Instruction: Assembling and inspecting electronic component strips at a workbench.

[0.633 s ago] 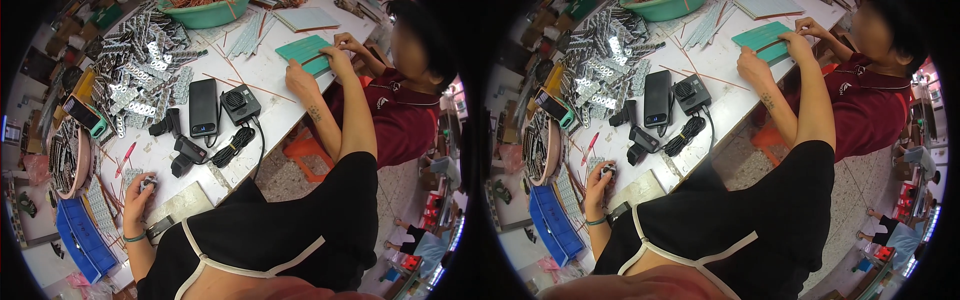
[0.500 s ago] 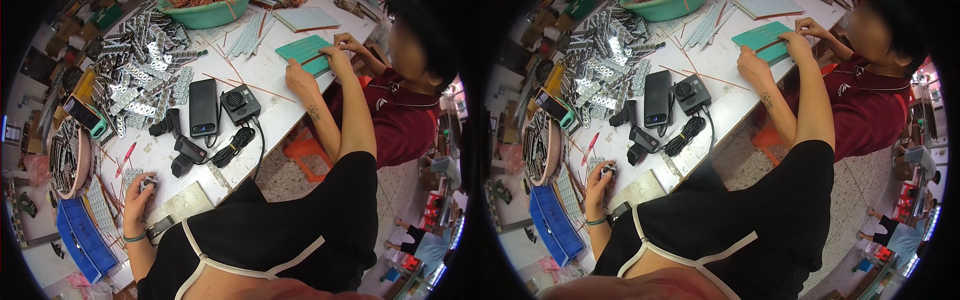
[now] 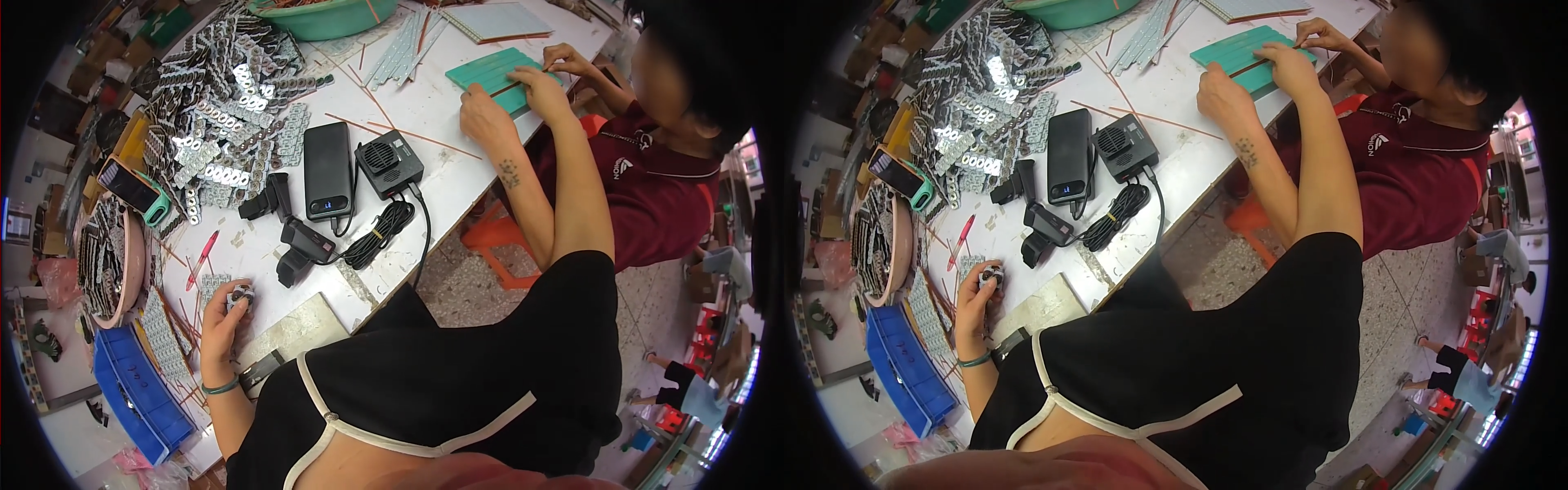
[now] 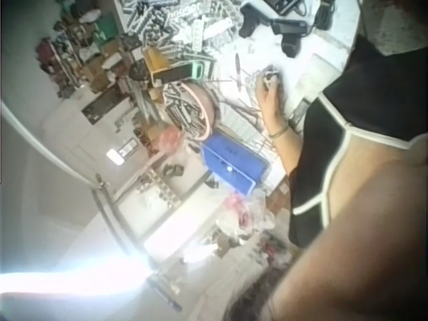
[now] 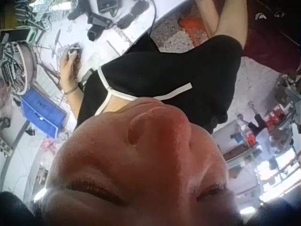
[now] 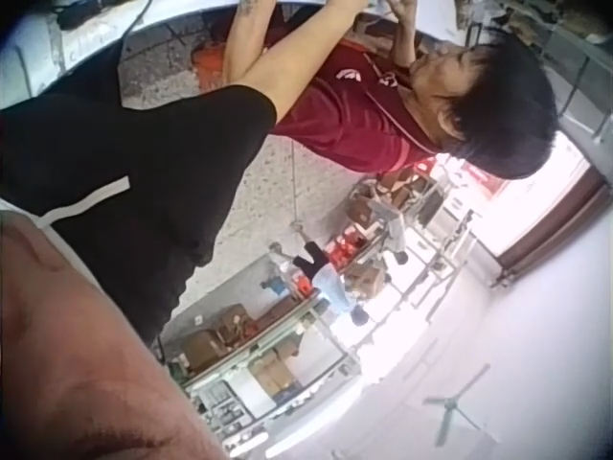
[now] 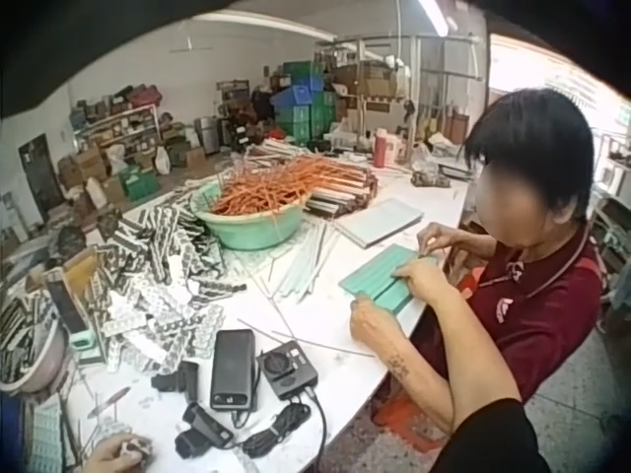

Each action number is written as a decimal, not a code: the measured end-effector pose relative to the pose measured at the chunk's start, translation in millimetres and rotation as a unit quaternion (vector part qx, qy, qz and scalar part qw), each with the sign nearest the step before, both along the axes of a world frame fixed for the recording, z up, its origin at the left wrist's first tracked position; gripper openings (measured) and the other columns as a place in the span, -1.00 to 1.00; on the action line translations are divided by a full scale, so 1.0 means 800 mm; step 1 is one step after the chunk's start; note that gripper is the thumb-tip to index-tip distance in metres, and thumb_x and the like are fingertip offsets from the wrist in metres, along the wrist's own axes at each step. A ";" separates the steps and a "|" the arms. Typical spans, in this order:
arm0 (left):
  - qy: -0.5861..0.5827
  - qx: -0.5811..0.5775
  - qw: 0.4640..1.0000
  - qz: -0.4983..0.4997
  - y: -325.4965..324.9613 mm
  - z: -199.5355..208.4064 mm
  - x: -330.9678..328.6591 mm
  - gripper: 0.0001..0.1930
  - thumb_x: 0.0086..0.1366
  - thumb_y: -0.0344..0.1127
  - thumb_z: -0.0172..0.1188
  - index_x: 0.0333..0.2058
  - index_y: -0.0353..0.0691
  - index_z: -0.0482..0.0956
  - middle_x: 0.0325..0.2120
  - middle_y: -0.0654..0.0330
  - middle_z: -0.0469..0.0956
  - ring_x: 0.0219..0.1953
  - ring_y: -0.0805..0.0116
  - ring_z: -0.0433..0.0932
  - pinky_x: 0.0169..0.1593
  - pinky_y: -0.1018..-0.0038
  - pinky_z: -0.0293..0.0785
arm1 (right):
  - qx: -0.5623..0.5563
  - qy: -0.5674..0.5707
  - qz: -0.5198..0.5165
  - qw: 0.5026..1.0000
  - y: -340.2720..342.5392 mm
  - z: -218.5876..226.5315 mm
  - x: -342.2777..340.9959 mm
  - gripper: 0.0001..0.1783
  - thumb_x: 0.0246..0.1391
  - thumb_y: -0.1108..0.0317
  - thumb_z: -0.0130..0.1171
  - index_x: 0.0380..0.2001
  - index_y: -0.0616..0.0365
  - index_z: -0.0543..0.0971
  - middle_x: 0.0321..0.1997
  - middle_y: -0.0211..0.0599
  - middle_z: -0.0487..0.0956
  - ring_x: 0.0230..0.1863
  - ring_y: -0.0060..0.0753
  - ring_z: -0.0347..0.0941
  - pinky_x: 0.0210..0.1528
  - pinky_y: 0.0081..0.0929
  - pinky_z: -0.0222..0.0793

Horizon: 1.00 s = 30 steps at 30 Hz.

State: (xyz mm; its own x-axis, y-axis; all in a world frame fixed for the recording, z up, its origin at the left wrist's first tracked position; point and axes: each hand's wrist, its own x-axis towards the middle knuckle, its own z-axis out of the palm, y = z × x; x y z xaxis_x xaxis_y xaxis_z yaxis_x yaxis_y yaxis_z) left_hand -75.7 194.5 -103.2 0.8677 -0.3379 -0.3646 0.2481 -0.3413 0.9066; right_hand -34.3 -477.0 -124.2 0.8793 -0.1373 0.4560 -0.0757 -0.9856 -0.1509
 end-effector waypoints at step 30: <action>-0.071 0.012 0.996 -0.043 0.017 -0.015 -0.008 -0.67 0.20 -0.29 0.20 -0.05 -0.17 0.52 -0.40 0.36 0.48 -0.45 0.59 0.41 -0.37 0.66 0.35 | 0.022 0.061 -0.020 0.998 0.013 -0.007 -0.024 -0.53 0.03 0.38 0.04 0.07 0.13 0.45 0.13 0.03 0.42 0.18 -0.07 0.34 0.18 -0.30 0.24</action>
State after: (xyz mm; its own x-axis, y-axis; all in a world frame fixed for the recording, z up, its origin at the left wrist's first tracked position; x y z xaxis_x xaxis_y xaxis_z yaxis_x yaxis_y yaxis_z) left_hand -82.1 208.4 -114.8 0.8794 -0.4059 -0.2488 0.0862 -0.3781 0.9217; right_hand -53.5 -466.8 -129.7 0.9216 -0.1906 0.3382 -0.1349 -0.9741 -0.1816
